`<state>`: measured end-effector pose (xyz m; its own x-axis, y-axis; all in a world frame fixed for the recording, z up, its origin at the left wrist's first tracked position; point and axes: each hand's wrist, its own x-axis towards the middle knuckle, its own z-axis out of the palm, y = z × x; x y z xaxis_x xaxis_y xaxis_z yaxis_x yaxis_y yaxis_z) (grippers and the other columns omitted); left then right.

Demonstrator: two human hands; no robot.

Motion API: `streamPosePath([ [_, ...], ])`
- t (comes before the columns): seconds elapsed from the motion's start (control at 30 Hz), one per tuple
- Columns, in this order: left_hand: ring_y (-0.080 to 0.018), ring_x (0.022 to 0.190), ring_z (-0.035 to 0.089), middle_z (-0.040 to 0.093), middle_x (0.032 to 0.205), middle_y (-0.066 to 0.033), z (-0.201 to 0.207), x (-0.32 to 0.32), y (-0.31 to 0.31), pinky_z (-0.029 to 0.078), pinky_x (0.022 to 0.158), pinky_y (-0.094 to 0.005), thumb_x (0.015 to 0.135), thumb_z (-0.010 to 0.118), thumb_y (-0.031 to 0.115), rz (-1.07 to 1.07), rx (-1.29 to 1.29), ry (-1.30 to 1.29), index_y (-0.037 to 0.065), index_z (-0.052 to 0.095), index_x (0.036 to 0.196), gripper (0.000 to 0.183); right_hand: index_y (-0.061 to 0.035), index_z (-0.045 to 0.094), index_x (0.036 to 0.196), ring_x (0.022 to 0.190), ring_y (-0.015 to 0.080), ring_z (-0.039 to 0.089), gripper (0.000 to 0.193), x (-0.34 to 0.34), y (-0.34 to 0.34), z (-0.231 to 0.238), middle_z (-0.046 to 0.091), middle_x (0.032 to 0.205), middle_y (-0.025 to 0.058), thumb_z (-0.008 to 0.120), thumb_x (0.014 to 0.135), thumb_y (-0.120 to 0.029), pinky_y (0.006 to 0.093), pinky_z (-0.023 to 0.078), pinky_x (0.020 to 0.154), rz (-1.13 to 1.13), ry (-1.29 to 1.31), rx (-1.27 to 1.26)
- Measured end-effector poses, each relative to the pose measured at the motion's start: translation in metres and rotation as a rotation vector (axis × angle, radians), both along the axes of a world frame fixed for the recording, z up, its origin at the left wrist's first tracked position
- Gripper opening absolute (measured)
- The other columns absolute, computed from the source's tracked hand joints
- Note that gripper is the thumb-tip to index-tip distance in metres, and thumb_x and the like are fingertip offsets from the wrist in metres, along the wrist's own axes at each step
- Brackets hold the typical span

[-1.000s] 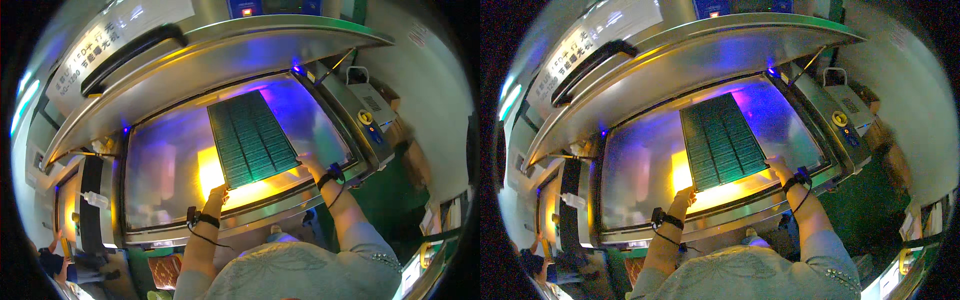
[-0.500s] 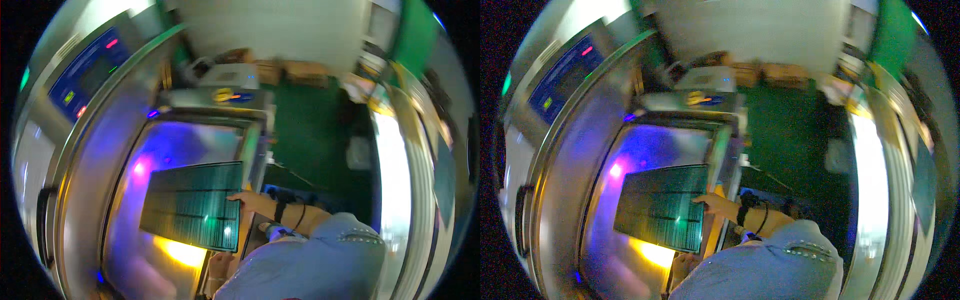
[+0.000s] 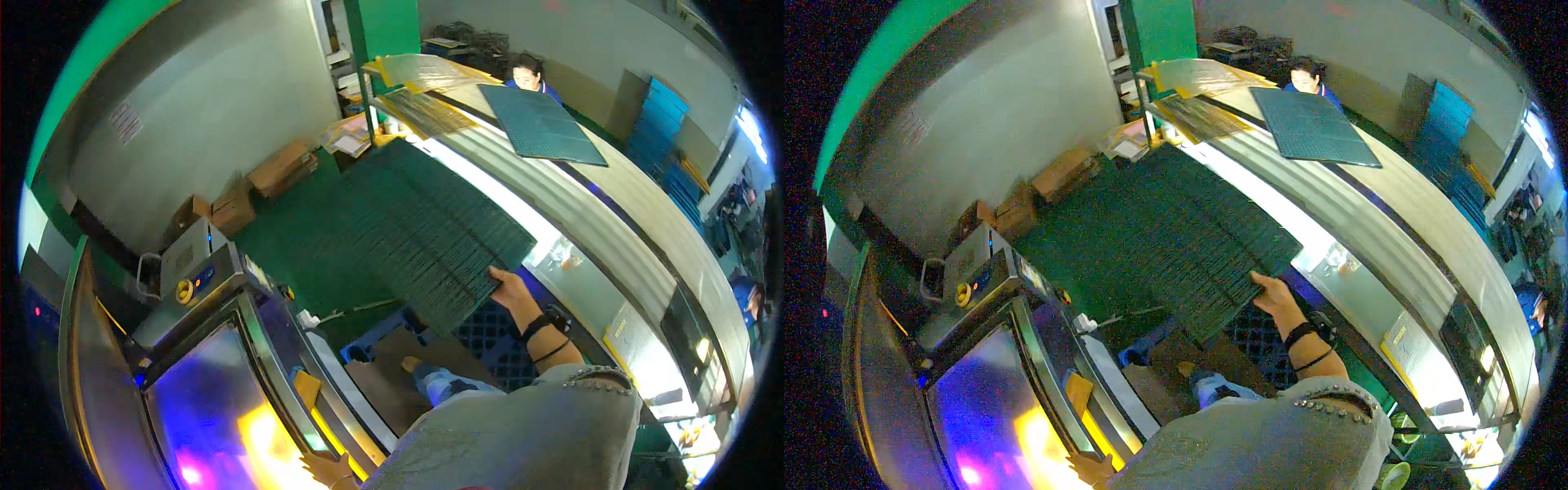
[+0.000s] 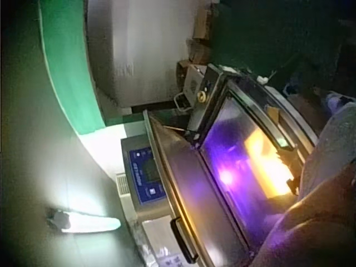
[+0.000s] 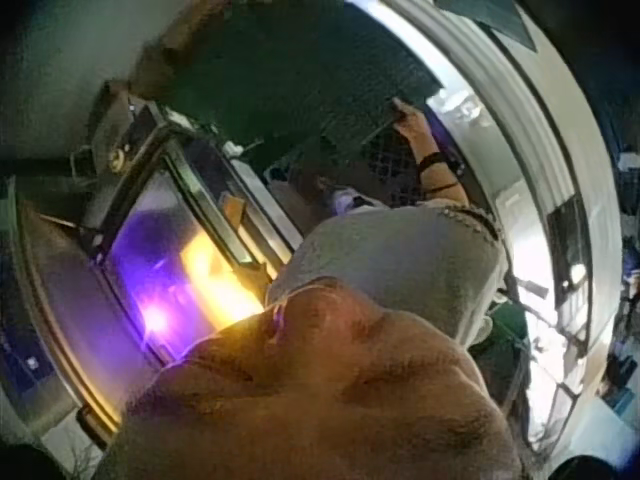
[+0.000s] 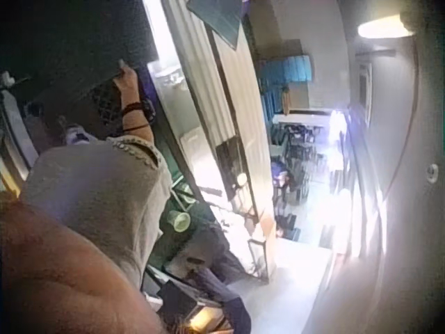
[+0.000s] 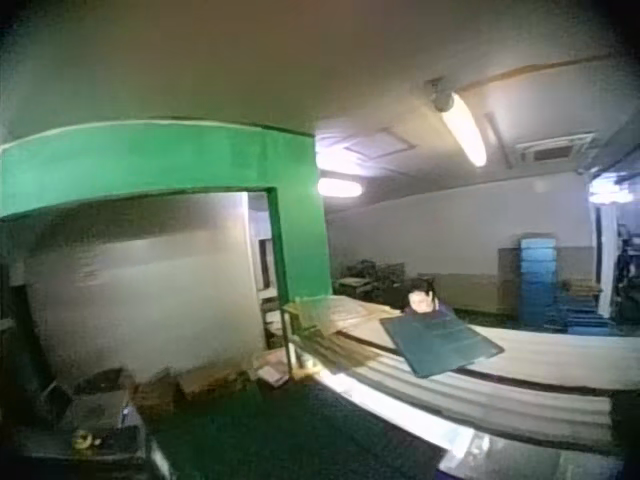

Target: Operating a UV exposure machine and using a squeegee to process printed circuit boards.

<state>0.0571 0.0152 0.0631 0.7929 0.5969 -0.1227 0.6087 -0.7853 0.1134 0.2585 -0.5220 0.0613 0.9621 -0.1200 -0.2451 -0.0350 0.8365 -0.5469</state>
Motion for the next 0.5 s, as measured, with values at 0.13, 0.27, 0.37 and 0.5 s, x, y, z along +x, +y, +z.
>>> streamPosePath([
  [0.13, -0.0376, 0.122, 0.034, 0.037, 0.131, -0.024, 0.004, -0.001, -0.003, 0.034, 0.098, -0.0428, 0.058, 0.078, 0.032, 0.001, 0.032, 0.0, 0.0, 0.027, 0.133, 0.096, -0.0012, 0.052, 0.109, 0.101, 0.0266, 0.053, 0.026, 0.019, -0.038, 0.017, 0.056, 0.11, 0.0125, 0.054, 0.083, -0.004, 0.0383, 0.043, 0.09, -0.295, -0.041, -0.024],
  [0.27, -0.0375, 0.123, 0.034, 0.037, 0.131, -0.0241, 0.011, 0.012, -0.009, 0.034, 0.098, -0.0426, 0.059, 0.077, 0.031, -0.004, 0.037, 0.004, 0.0, 0.027, 0.133, 0.095, -0.0028, 0.055, 0.094, 0.083, 0.0212, 0.058, 0.01, 0.086, -0.103, -0.021, 0.059, 0.09, 0.007, 0.056, 0.085, -0.006, 0.0342, 0.05, 0.071, -0.597, 0.004, 0.115],
  [0.37, -0.0375, 0.123, 0.034, 0.038, 0.131, -0.0242, 0.015, 0.024, -0.013, 0.035, 0.097, -0.0424, 0.06, 0.077, 0.031, -0.006, 0.035, 0.009, 0.0, 0.026, 0.133, 0.094, -0.0021, 0.056, 0.099, 0.091, 0.0238, 0.058, 0.014, 0.128, -0.153, -0.037, 0.06, 0.097, 0.0094, 0.053, 0.086, -0.006, 0.0354, 0.05, 0.078, -0.729, 0.092, 0.098],
  [0.5, -0.0374, 0.123, 0.034, 0.038, 0.13, -0.0243, 0.018, 0.039, -0.02, 0.035, 0.097, -0.0422, 0.061, 0.076, 0.031, -0.001, 0.043, 0.021, 0.0, 0.026, 0.133, 0.094, 0.0019, 0.053, 0.103, 0.09, 0.0296, 0.059, 0.028, 0.152, -0.176, -0.026, 0.061, 0.097, 0.0159, 0.052, 0.089, -0.022, 0.0379, 0.05, 0.078, -0.605, 0.021, 0.098],
])
